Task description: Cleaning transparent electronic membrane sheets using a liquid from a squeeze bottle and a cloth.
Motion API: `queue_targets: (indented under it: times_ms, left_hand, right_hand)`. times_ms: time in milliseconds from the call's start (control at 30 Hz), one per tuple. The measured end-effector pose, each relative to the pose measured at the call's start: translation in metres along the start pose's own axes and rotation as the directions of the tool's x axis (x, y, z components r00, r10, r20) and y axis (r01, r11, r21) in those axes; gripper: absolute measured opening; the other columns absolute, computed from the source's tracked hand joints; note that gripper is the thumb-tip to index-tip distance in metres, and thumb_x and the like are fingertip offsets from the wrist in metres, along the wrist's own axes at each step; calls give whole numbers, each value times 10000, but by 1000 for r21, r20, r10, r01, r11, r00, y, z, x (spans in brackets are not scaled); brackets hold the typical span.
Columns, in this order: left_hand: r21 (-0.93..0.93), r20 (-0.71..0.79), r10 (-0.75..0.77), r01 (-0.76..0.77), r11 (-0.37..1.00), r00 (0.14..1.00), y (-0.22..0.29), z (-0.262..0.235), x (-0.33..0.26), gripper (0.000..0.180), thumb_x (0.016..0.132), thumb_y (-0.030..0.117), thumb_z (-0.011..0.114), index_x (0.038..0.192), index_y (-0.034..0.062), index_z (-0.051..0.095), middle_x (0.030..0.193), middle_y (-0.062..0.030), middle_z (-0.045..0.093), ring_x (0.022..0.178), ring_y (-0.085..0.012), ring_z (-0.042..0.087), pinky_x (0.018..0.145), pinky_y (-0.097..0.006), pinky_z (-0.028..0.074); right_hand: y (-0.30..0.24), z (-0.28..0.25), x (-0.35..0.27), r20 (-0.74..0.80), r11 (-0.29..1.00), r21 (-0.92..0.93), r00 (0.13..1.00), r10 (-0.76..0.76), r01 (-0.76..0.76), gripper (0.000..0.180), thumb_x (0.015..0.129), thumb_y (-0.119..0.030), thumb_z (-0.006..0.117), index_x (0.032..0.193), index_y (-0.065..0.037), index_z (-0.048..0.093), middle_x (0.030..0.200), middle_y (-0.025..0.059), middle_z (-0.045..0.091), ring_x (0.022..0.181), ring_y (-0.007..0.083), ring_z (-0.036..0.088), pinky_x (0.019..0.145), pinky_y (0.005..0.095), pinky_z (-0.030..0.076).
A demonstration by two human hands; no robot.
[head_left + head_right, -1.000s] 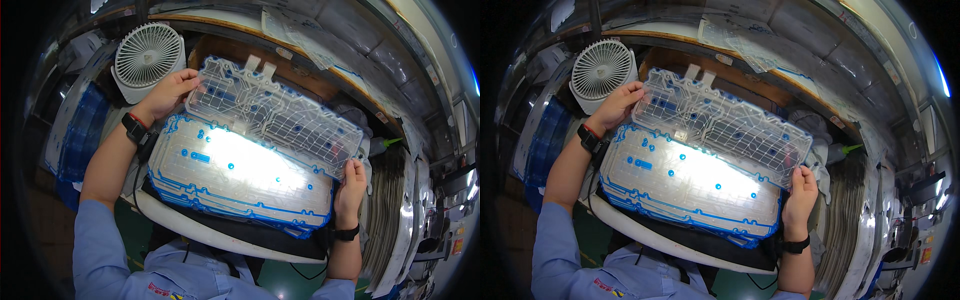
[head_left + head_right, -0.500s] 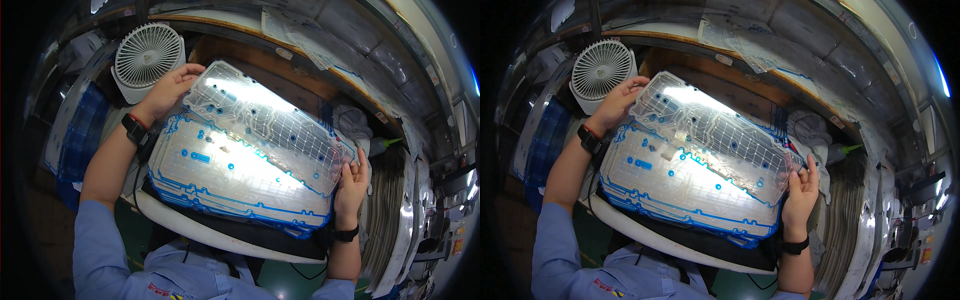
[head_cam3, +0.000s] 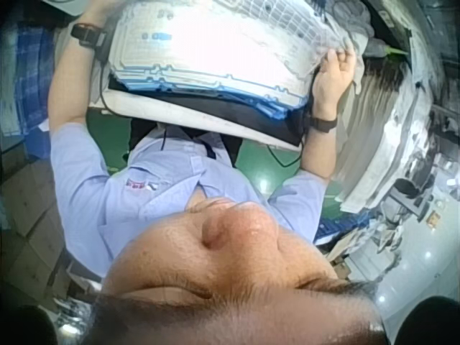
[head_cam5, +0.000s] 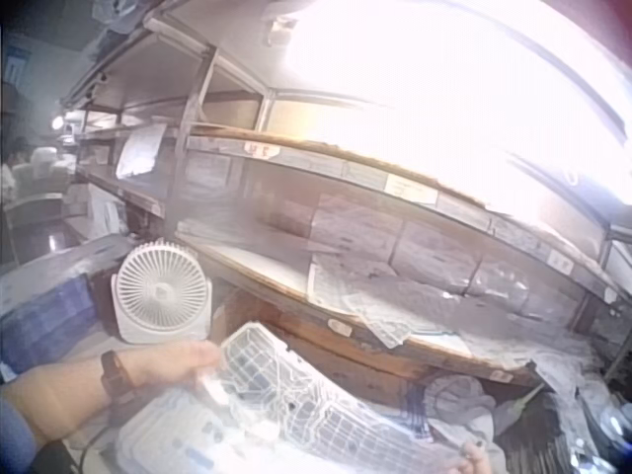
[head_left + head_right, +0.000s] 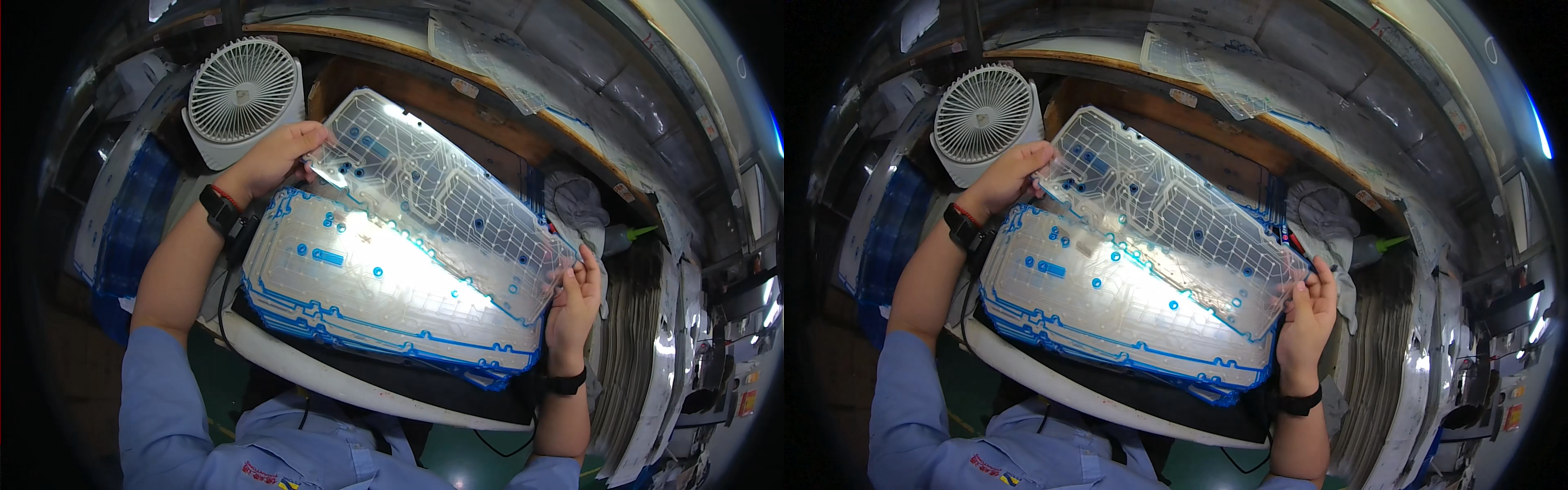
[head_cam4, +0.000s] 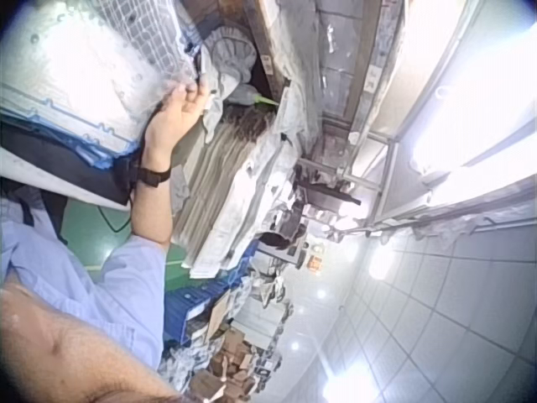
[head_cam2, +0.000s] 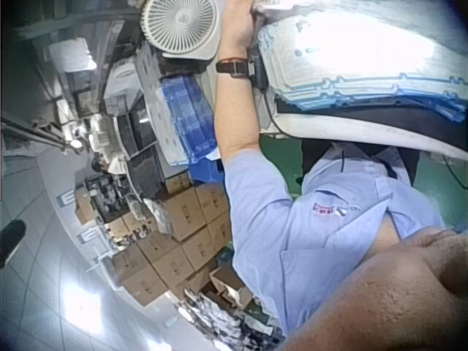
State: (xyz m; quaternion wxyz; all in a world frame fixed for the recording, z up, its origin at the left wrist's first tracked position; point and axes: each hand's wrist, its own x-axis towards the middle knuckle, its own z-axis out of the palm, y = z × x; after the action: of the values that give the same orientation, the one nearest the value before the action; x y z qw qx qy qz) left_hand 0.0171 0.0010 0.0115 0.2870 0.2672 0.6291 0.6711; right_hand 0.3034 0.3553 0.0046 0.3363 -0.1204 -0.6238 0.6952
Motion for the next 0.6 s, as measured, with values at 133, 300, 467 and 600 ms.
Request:
queue_targets:
  times_ms: [133, 300, 467, 600]
  left_hand:
    - [69, -19, 2, -1, 998, 1000, -5, -2, 2, 288, 1016, 298, 419, 1040, 62, 581, 782, 33, 536, 637, -43, 500, 584, -185, 428]
    - [282, -44, -10, 22, 959, 999, 4, 10, -2, 276, 1015, 290, 422, 1068, 71, 582, 830, 37, 567, 644, -25, 496, 583, -177, 422]
    - [189, 20, -49, 45, 981, 999, 5, 8, -2, 282, 1014, 288, 428, 1086, 59, 576, 753, 45, 560, 598, -13, 494, 522, -147, 385]
    - [46, 4, -20, 19, 999, 1000, 1, -3, -1, 310, 1015, 304, 425, 1115, 45, 563, 705, 38, 558, 581, -16, 510, 485, -141, 370]
  right_hand:
    - [0, 1, 1, -1, 999, -29, 1000, -12, 12, 443, 922, 25, 467, 1352, 22, 361, 1024, 46, 559, 792, 62, 525, 676, 182, 460]
    - [1, -1, 0, -14, 996, -90, 1000, 10, -12, 436, 919, 27, 468, 1347, 18, 389, 1001, 26, 537, 789, 58, 526, 653, 198, 478]
    - [3, -3, -1, -37, 991, -137, 999, 3, -8, 432, 924, 20, 473, 1351, 11, 404, 995, 17, 521, 782, 59, 530, 639, 211, 493]
    - [2, -2, 0, -47, 986, -166, 999, -9, 1, 438, 930, 1, 491, 1358, 14, 401, 1015, 20, 520, 803, 63, 534, 662, 207, 493]
